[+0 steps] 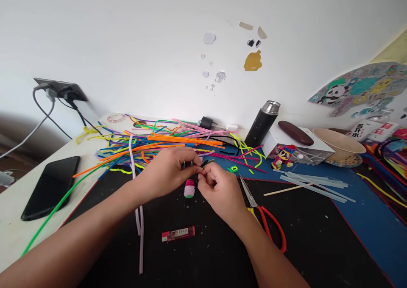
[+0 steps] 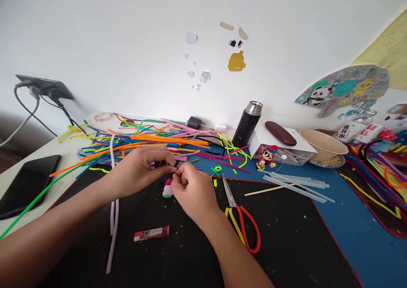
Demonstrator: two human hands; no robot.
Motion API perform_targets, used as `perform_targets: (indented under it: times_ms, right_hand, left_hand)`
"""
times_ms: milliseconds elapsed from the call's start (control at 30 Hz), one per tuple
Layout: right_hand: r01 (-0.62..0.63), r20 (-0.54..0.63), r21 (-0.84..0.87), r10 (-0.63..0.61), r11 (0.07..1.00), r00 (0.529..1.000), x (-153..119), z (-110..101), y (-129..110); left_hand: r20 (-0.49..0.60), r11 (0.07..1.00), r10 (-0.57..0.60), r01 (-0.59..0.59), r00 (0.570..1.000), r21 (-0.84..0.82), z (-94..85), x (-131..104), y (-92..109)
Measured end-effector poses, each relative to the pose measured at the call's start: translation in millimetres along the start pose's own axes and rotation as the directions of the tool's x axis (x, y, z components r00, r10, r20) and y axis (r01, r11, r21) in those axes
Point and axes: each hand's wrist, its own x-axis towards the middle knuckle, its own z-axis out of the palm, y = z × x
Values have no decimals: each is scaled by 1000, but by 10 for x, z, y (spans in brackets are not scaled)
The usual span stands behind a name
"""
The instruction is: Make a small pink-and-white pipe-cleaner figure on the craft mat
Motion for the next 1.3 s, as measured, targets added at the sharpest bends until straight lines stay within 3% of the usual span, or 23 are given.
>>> perform_targets:
  times_ms: [100,200,333,500,933,1167,1300]
  right_hand:
    - [11,-1,-24,-12,1000,1000,-4,25,21]
    - [-41,27,115,38,993,999,-13,15,17]
    - [-141,52,320,131,937,990,-23,-19,-12]
    - [-189,53,405,184,895,982,-18,-29,-53]
    - [-206,17,427,220,880,975,-10,-41,-63]
    - [-79,-23,221,86,972,996,-8,-56,-45]
    - [-22,-9,84,23,996,1000,-7,-63,-27]
  left_hand:
    - [-1,998,13,-13,1000,57,-2,-9,20]
    - [6,983,-104,104,995,-154,6,8,-11]
    - [-23,854,-243,203,970,-479,28,53,-65]
    - [-3,717,-308,230,952,-658,60,80,-70]
    - [12,777,-262,219,965,-590,90,71,-97]
    - [28,842,-229,213,973,-496,82,42,-124]
    - [-28,952,-131,118,991,-283,70,7,-72]
